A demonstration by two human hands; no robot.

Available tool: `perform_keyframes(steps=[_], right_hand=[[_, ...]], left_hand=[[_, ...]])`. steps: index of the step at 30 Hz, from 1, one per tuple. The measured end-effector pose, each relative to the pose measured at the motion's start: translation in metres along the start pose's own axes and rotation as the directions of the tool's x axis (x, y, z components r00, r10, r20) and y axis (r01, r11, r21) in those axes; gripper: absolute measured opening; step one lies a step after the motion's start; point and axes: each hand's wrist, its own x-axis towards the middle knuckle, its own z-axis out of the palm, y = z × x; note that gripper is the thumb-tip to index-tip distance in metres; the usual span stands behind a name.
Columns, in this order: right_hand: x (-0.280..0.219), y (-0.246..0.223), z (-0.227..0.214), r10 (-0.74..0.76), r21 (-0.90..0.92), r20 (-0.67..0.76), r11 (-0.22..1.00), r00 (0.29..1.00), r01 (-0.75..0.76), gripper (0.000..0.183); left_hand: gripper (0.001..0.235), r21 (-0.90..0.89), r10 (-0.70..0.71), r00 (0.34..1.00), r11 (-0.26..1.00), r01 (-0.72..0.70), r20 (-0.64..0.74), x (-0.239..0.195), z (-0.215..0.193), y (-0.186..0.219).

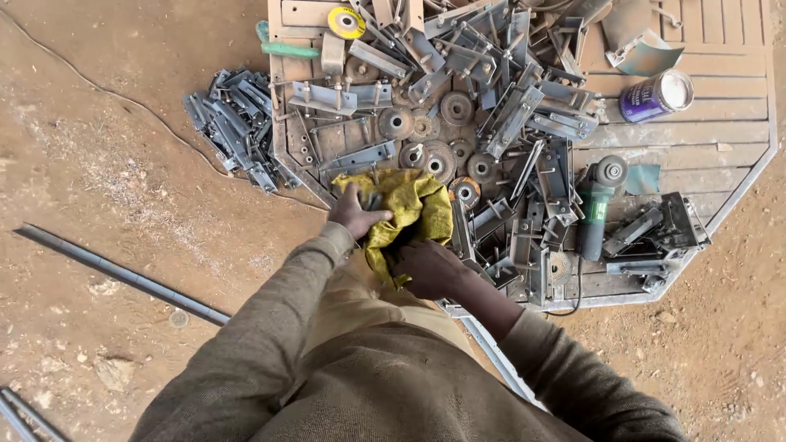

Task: Grinding the edges of metal components using an angle grinder, followed by inspection and cleaning with a cloth.

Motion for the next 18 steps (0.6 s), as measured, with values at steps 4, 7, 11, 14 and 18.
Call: perform_keyframes(steps=[4,7,11,14,18], right_hand=[[0.015,-0.006,0.007,0.049,0.095,-0.009,0.994,0.999,-0.048,0.031],[0.021,-0.014,0.010,0.080,0.140,0.001,0.987,0.997,-0.079,0.032],[0.018,-0.032,-0.025,0.131,0.173,0.017,0.976,0.991,-0.132,0.036],[0.023,-0.031,-0.017,0.134,0.213,0.046,0.967,0.990,-0.140,0.039],[0.021,-0.023,-0.004,0.138,0.269,0.040,0.952,0.990,-0.143,0.044]], left_hand=[[0.066,0.017,-0.077,0.997,0.997,0.077,0.012,0.043,0.044,-0.059],[0.070,-0.069,-0.090,0.986,0.993,0.100,0.138,0.007,0.030,-0.010],[0.086,0.219,0.000,0.968,0.974,-0.057,0.252,0.022,0.027,-0.039],[0.066,0.281,0.030,0.973,0.955,-0.096,0.231,0.057,0.048,-0.088],[0.051,0.219,0.061,0.984,0.971,-0.097,0.166,0.062,0.037,-0.107]])
